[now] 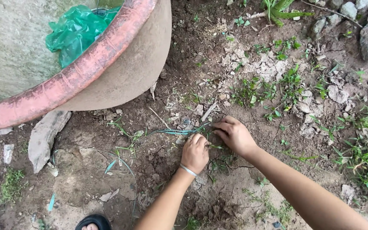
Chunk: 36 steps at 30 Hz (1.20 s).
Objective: Picking out small weeds and debris from a patch of dry soil in a garden.
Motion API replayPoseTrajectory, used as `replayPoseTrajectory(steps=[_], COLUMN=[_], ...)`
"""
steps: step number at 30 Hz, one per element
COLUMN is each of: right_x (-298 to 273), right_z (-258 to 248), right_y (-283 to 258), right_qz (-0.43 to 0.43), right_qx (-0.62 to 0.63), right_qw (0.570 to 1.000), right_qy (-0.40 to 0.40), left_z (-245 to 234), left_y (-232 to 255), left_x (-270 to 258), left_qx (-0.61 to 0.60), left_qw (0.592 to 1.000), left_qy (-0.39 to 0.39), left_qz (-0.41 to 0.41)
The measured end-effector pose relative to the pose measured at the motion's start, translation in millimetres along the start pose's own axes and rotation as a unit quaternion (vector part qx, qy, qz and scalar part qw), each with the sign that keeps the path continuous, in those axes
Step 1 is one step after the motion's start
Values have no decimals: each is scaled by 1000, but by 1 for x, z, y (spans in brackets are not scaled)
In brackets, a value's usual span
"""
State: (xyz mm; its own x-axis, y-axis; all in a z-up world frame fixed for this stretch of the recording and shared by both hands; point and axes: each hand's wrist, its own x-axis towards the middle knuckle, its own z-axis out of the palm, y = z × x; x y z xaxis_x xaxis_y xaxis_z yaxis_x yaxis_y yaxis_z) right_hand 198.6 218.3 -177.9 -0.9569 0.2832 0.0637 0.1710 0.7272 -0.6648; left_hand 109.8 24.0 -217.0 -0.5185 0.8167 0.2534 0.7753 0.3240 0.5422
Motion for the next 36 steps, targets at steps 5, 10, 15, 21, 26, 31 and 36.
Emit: replayPoseTrajectory(steps=[5,10,15,21,26,31,36], right_x=[-1,-4,-3,-2,-1,13,16], right_z=[5,8,5,4,-10,19,44], right_y=[3,6,-12,-8,-38,-28,-11], right_qz=[-29,-48,18,75,-45,-80,-74], right_qx=[5,38,11,71,44,-8,-22], right_qw=[999,995,999,994,998,996,997], right_qy=[34,75,36,18,7,27,28], left_z=[-6,-18,-91,-115,-112,-93,-87], left_y=[4,22,60,45,53,64,72], left_x=[0,3,-4,-26,-18,-3,-14], left_qx=[-6,-93,-46,83,89,64,67], left_qw=[1000,995,998,986,983,983,982], left_qy=[21,9,40,-62,-52,-67,-65], left_qz=[9,-28,-32,-130,-152,-160,-163])
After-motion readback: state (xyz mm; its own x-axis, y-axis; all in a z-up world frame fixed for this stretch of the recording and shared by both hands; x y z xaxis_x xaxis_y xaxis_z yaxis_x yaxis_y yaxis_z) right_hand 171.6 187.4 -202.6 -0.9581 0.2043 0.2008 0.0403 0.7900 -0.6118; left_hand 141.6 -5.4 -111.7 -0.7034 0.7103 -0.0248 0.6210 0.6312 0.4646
